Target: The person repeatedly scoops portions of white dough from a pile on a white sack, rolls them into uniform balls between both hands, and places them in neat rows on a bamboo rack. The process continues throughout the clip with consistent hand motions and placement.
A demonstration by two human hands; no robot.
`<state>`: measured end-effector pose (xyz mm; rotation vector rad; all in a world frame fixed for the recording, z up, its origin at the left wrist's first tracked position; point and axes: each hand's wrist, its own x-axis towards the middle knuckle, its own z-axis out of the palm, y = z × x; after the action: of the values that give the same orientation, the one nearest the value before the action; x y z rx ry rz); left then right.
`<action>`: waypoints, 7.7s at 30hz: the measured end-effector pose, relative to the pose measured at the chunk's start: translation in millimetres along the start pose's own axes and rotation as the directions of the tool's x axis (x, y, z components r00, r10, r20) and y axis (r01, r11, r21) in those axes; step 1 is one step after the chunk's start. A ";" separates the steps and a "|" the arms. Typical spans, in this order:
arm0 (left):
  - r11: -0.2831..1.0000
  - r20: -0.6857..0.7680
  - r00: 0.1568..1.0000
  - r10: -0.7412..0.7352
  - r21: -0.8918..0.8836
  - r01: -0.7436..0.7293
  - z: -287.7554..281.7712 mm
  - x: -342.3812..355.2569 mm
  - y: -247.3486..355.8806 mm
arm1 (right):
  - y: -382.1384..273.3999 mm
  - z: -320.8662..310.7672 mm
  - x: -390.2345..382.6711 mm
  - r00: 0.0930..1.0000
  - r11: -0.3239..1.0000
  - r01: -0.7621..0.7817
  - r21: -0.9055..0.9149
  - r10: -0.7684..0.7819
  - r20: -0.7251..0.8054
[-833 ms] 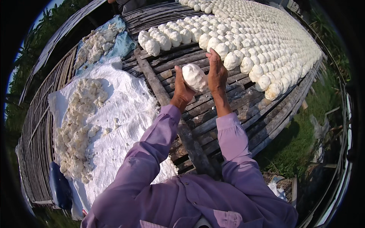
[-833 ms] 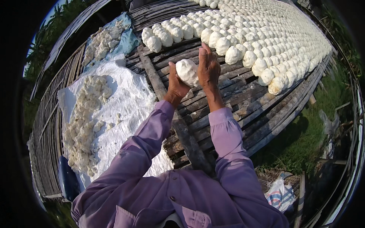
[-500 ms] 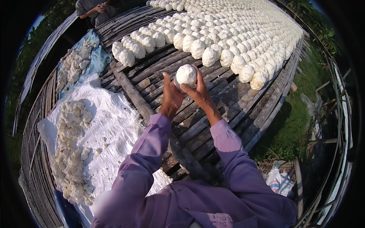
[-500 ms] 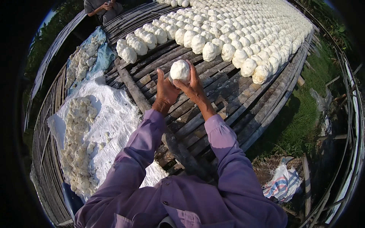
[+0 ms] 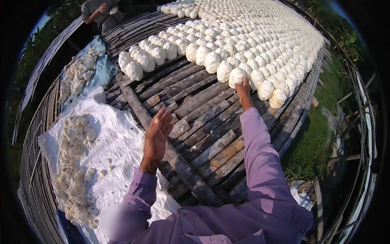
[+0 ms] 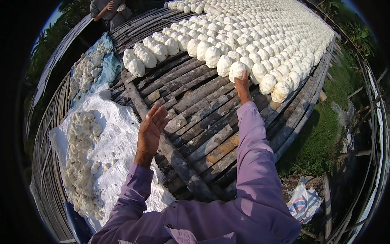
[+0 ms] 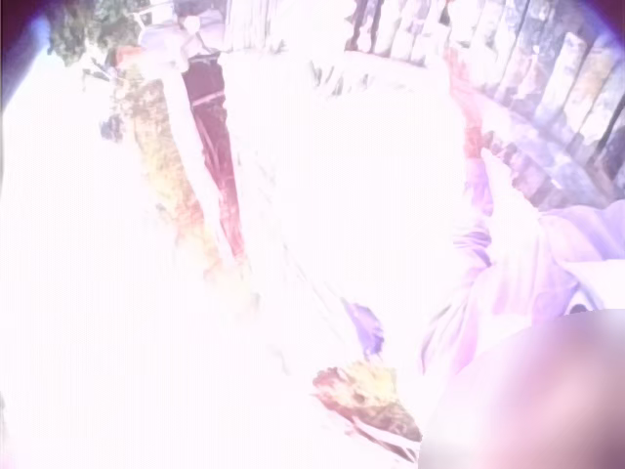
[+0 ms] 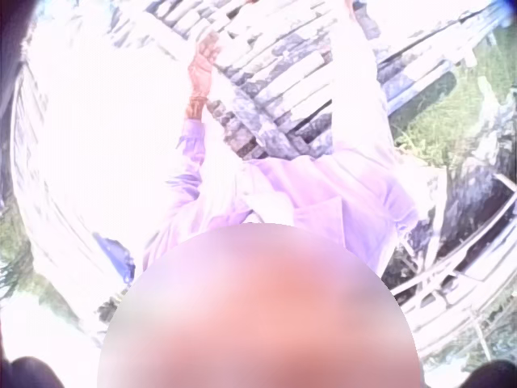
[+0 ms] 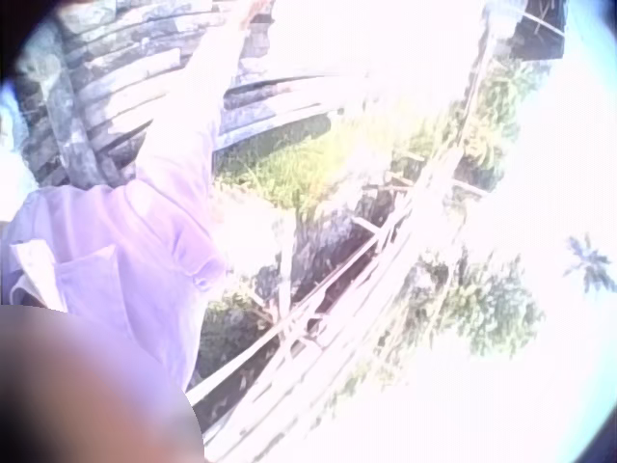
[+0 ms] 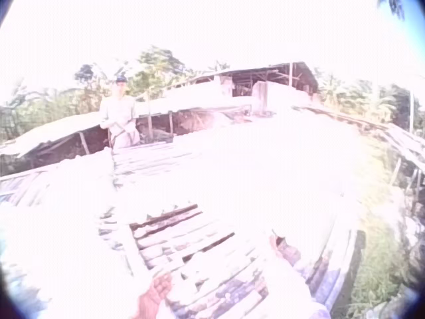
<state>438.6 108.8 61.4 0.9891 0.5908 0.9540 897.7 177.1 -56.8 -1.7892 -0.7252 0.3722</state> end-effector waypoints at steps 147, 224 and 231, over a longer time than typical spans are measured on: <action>0.745 -0.626 0.769 0.131 -0.450 -0.493 -264.9 -291.1 108.7 | -378.4 265.5 -626.8 0.274 0.382 0.593 0.709 -0.924 0.268; 0.808 0.065 0.986 -0.155 -0.566 0.164 106.4 56.7 -35.7 | -206.9 -21.2 -235.6 0.701 0.681 0.709 0.181 -0.708 -0.086; 0.827 0.192 0.938 -0.288 -0.443 0.345 116.5 45.1 -54.6 | -151.6 -28.2 -219.7 0.914 0.771 0.133 0.623 -0.339 0.224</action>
<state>573.0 86.8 65.1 0.4808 0.3789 0.6857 702.6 45.5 72.3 -1.0225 -0.9337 0.6537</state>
